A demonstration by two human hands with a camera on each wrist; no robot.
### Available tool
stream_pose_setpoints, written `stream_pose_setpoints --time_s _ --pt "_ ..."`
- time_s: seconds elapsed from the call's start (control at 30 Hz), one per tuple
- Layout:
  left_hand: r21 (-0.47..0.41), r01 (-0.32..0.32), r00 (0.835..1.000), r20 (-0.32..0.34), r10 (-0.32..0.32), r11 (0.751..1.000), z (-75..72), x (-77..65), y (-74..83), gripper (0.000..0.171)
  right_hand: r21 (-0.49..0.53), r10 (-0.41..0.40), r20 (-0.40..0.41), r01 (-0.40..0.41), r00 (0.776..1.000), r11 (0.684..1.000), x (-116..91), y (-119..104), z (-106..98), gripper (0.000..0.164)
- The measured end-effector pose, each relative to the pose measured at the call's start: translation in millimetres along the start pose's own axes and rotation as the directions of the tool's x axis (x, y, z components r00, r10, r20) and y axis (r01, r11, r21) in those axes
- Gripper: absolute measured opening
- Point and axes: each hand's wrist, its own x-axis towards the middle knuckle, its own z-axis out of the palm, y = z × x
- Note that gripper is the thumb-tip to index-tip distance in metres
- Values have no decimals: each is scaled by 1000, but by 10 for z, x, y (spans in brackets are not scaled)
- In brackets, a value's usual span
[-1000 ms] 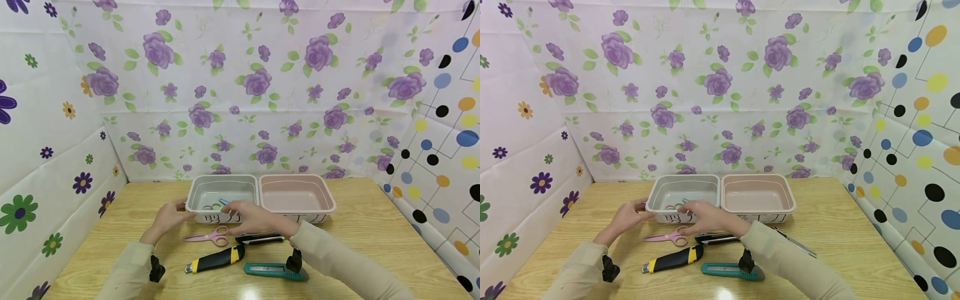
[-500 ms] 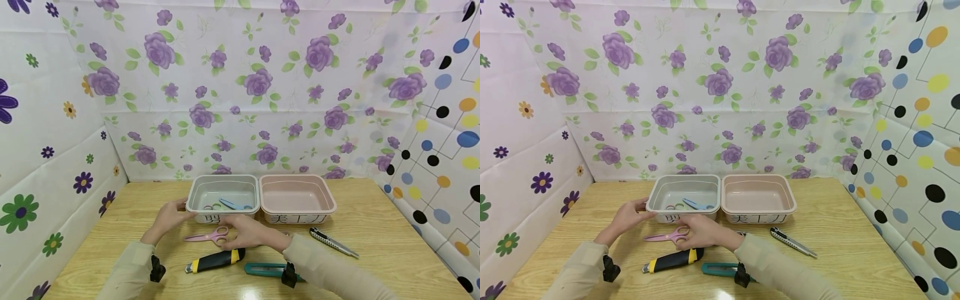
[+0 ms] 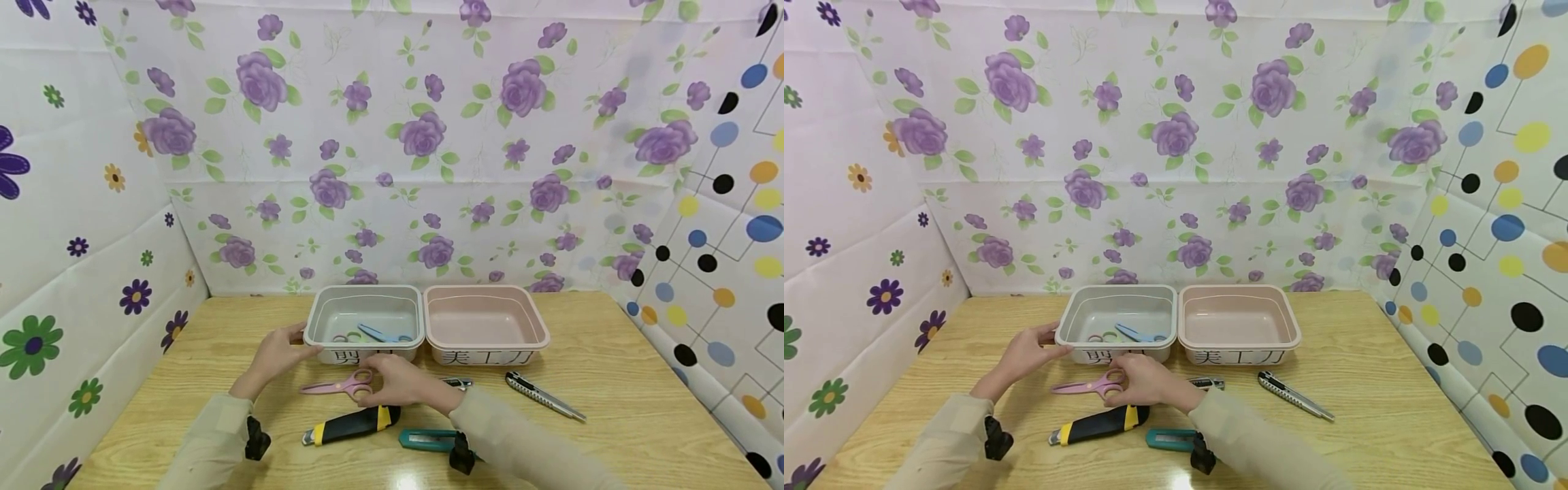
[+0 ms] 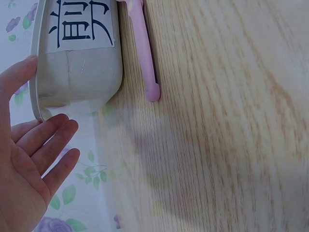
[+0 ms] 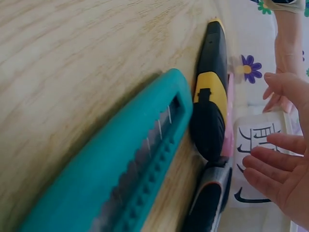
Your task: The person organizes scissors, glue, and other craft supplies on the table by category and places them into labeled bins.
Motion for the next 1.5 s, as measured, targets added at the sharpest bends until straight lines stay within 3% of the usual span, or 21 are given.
stream_pose_setpoints --time_s 0.37,0.53,1.5 --pt "2 -8 1000 -2 8 1000 4 2 4 70 -73 72 -38 -74 997 995 57 12 71 55" --pt "16 -20 1000 -6 20 1000 1 1 1 69 -77 66 -20 -67 998 995 100 44 116 47" --pt "32 -6 1000 -4 6 999 -11 10 16 70 -170 47 -2 -47 999 984 177 31 249 45"
